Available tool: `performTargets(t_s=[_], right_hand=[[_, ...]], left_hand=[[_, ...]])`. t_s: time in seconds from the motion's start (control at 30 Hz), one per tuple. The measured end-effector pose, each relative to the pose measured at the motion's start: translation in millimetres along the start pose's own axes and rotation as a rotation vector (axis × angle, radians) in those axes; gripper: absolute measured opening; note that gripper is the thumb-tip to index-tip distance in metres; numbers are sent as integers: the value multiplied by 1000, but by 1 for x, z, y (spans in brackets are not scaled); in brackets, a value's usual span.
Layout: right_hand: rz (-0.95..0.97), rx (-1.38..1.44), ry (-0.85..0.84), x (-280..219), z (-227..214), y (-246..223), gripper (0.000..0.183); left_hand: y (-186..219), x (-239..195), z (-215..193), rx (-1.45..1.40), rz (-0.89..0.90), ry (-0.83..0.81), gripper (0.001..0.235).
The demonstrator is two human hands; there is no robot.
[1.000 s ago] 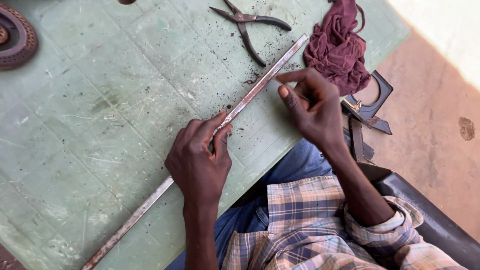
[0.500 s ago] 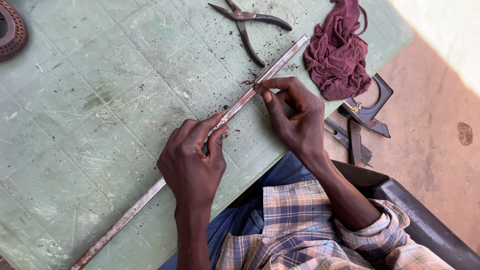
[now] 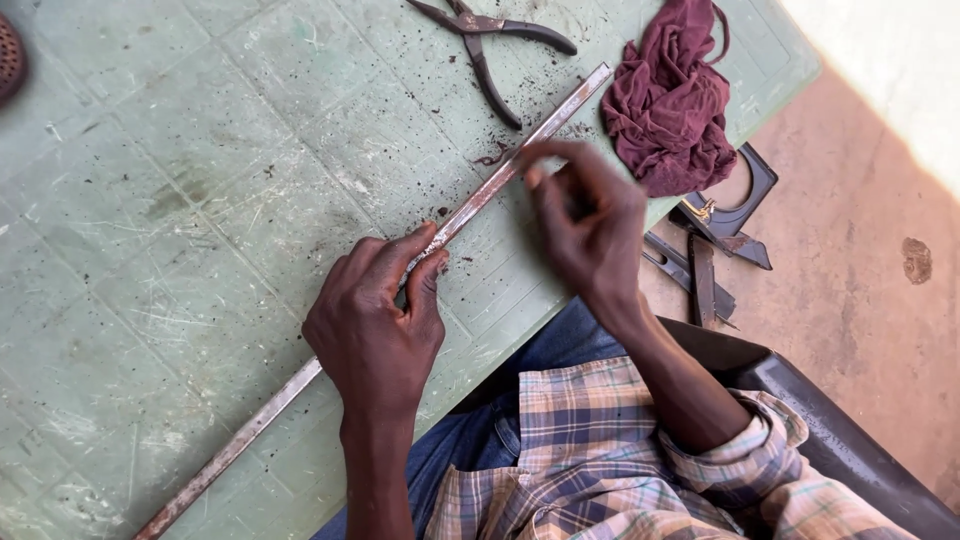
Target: The person scrubs a long, rusty metal bar with a small abrasive block to remove rust and dirt. They hold the bar with their left hand and scrub with their right hand, occasionally turning the bar to clean different sides.
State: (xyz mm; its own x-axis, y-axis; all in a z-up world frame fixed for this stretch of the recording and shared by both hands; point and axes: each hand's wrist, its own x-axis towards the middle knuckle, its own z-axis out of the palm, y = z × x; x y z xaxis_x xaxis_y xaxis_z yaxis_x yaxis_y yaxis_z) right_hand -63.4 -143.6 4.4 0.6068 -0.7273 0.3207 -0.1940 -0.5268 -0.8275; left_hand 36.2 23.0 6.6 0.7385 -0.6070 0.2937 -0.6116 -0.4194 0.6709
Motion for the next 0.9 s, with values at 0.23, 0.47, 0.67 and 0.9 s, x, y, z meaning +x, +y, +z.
performTargets(t_s=[0.23, 0.47, 0.67, 0.9], right_hand=[[30, 35, -24, -1, -1, -1, 10], [27, 34, -9, 4, 0, -3, 10], [77, 56, -8, -6, 10, -22, 8], [76, 86, -59, -14, 15, -28, 7]], left_hand=[[-2, -1, 4, -15, 9, -10, 14], [2, 0, 4, -9, -10, 12, 14], [0, 0, 4, -2, -30, 14, 14], [0, 0, 3, -23, -11, 17, 12]])
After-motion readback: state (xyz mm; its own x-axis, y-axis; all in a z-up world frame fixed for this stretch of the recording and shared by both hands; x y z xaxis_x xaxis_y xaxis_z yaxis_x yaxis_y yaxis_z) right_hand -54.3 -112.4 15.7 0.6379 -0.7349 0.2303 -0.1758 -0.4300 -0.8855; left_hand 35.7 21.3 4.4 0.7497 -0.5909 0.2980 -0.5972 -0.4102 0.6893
